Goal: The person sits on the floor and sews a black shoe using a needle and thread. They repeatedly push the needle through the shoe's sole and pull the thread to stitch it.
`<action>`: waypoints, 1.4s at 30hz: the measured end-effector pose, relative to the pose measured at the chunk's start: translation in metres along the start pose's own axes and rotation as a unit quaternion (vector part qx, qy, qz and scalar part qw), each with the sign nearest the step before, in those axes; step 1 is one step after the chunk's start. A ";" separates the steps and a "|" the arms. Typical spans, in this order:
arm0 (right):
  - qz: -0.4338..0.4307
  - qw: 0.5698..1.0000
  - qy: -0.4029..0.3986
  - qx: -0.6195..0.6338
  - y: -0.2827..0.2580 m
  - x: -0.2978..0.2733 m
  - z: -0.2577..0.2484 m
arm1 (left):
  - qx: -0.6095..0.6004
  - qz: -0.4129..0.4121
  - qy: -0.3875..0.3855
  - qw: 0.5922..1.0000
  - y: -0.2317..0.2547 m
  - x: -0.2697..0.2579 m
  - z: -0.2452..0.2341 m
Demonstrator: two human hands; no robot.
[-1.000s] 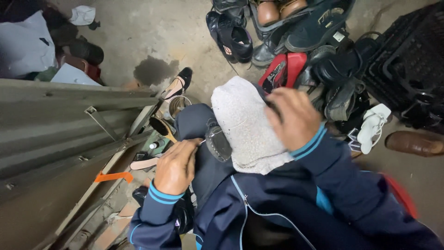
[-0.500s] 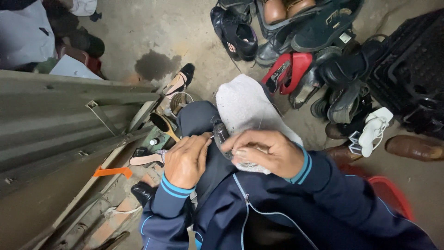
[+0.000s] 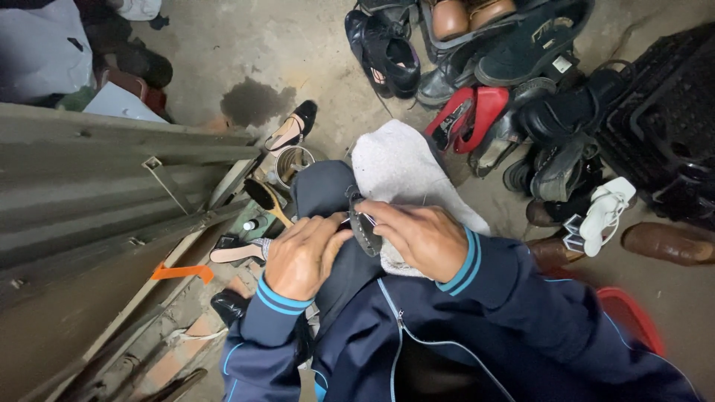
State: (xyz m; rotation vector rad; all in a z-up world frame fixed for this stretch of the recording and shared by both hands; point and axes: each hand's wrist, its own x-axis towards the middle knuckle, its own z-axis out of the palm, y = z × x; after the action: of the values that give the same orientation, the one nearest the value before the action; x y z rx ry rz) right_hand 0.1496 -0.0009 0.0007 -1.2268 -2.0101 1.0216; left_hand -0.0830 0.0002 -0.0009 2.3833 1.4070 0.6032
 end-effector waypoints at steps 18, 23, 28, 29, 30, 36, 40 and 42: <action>-0.003 0.998 0.029 0.050 0.001 -0.014 -0.007 | -0.226 -0.230 0.025 0.946 -0.038 -0.058 0.030; 0.066 0.987 0.020 0.147 -0.005 -0.022 -0.024 | -0.411 -0.249 0.056 0.875 -0.026 -0.057 0.041; 0.095 0.994 0.045 0.015 -0.013 -0.010 -0.010 | -0.417 -0.265 0.105 0.863 -0.018 -0.057 0.055; 0.089 0.995 0.029 -0.038 -0.017 -0.007 -0.003 | -0.405 -0.273 0.125 0.864 -0.011 -0.052 0.053; 0.084 0.992 0.015 -0.090 -0.020 -0.004 0.004 | -0.391 -0.281 0.143 0.865 -0.003 -0.048 0.050; 0.030 0.982 0.025 -0.184 0.000 -0.008 0.030 | -0.322 -0.230 0.134 0.909 0.017 -0.017 0.048; 0.049 0.972 0.030 -0.228 0.006 -0.014 0.029 | -0.467 -0.240 0.087 0.846 0.022 -0.013 0.058; 0.064 0.970 0.032 -0.234 0.009 -0.016 0.032 | -0.599 -0.211 0.032 0.772 0.020 -0.015 0.063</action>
State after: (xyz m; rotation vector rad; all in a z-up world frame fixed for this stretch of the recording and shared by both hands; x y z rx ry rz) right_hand 0.1359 -0.0232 -0.0260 -1.6250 -2.2168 0.5622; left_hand -0.0426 -0.0254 -0.0490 0.9985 0.9859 1.0261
